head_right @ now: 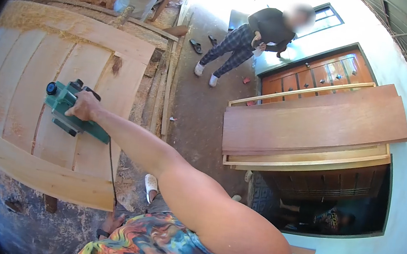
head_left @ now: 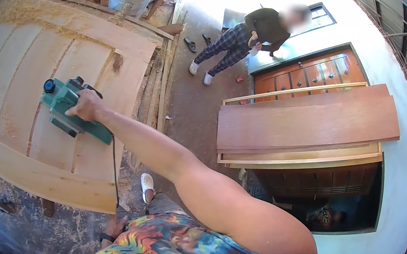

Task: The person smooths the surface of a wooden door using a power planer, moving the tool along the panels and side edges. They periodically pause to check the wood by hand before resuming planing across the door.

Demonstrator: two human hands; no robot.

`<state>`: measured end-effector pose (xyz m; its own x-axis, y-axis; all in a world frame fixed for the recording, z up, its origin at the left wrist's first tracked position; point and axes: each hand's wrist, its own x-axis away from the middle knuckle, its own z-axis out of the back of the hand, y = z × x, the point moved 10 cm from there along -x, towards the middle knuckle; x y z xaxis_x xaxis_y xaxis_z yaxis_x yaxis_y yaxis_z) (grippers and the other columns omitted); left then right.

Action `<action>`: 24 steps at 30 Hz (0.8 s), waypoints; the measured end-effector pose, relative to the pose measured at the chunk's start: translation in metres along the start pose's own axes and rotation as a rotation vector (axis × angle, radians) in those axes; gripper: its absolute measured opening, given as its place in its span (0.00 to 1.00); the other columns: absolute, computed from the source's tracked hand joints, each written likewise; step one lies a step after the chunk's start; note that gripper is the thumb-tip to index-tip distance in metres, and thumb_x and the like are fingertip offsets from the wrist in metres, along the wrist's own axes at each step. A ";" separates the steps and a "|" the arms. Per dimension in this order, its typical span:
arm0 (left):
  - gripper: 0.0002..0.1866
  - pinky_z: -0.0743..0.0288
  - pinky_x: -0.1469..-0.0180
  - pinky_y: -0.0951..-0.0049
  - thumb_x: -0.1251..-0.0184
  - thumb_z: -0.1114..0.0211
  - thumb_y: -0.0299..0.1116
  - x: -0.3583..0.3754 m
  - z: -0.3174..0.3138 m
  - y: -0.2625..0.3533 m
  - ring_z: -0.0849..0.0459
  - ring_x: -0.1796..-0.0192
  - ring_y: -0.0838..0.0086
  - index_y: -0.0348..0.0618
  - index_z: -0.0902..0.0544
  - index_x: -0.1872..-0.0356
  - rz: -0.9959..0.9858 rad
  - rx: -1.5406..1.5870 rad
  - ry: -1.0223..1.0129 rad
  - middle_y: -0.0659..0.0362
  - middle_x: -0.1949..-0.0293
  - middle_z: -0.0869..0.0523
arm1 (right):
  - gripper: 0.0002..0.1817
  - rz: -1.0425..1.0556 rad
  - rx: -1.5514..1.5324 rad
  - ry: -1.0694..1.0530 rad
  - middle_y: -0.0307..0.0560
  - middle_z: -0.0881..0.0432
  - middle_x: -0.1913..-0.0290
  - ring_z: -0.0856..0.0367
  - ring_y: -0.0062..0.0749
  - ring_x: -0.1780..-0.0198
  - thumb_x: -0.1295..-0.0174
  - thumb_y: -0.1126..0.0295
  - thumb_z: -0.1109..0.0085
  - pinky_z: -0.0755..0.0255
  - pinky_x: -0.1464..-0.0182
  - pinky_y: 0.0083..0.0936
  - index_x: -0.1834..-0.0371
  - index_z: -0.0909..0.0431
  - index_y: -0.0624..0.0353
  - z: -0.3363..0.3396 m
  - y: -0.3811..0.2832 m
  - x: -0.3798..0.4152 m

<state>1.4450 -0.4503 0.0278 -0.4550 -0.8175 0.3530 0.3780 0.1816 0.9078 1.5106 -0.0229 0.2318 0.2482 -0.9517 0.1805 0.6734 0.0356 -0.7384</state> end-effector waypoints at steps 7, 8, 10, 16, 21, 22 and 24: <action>0.46 0.46 0.21 0.56 0.28 0.42 0.58 -0.032 -0.030 -0.025 0.41 0.21 0.44 0.38 0.47 0.20 0.177 -0.180 0.104 0.35 0.23 0.39 | 0.31 0.110 -0.023 0.064 0.62 0.13 0.61 0.12 0.55 0.59 0.55 0.54 0.22 0.18 0.55 0.39 0.56 0.16 0.71 -0.010 0.012 -0.008; 0.45 0.48 0.20 0.57 0.27 0.41 0.56 -0.040 -0.034 -0.016 0.43 0.20 0.46 0.38 0.47 0.20 0.041 -0.264 0.192 0.37 0.22 0.40 | 0.32 0.113 -0.049 0.046 0.61 0.12 0.61 0.12 0.56 0.60 0.55 0.55 0.23 0.18 0.57 0.39 0.54 0.17 0.72 -0.010 0.010 -0.007; 0.44 0.50 0.19 0.58 0.27 0.39 0.50 -0.057 -0.044 0.003 0.44 0.19 0.48 0.38 0.47 0.20 0.042 -0.257 0.223 0.39 0.22 0.41 | 0.33 0.133 -0.073 0.025 0.60 0.12 0.61 0.12 0.57 0.61 0.55 0.56 0.23 0.17 0.59 0.39 0.53 0.18 0.73 -0.012 0.008 -0.007; 0.40 0.42 0.23 0.55 0.29 0.36 0.31 -0.089 -0.057 0.041 0.40 0.21 0.46 0.40 0.45 0.20 0.142 -0.091 0.456 0.40 0.22 0.40 | 0.47 0.318 0.378 0.091 0.59 0.13 0.58 0.12 0.49 0.54 0.50 0.71 0.35 0.20 0.53 0.35 0.25 0.43 0.74 -0.017 -0.007 0.016; 0.31 0.29 0.32 0.55 0.23 0.42 0.33 -0.031 -0.044 -0.004 0.27 0.30 0.50 0.39 0.39 0.23 0.255 0.086 0.789 0.41 0.27 0.31 | 0.40 0.310 0.352 0.083 0.52 0.14 0.57 0.14 0.43 0.52 0.42 0.73 0.40 0.24 0.49 0.35 0.25 0.40 0.71 -0.009 -0.010 0.026; 0.29 0.27 0.34 0.55 0.22 0.42 0.33 -0.014 -0.041 -0.018 0.25 0.32 0.51 0.37 0.37 0.25 0.328 0.068 0.821 0.41 0.29 0.29 | 0.40 0.312 0.347 0.079 0.52 0.14 0.57 0.14 0.43 0.52 0.42 0.73 0.40 0.24 0.49 0.35 0.25 0.40 0.71 -0.007 -0.010 0.028; 0.25 0.25 0.37 0.56 0.20 0.43 0.38 0.023 -0.032 -0.051 0.23 0.35 0.53 0.34 0.31 0.30 0.320 0.132 0.905 0.44 0.32 0.27 | 0.40 0.319 0.319 0.059 0.53 0.14 0.56 0.14 0.44 0.51 0.43 0.73 0.39 0.24 0.49 0.34 0.25 0.39 0.71 -0.007 -0.011 0.029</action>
<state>1.4413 -0.4957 -0.0173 0.4678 -0.8199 0.3301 0.2572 0.4836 0.8366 1.5054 -0.0528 0.2405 0.4445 -0.8932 -0.0676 0.7526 0.4133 -0.5126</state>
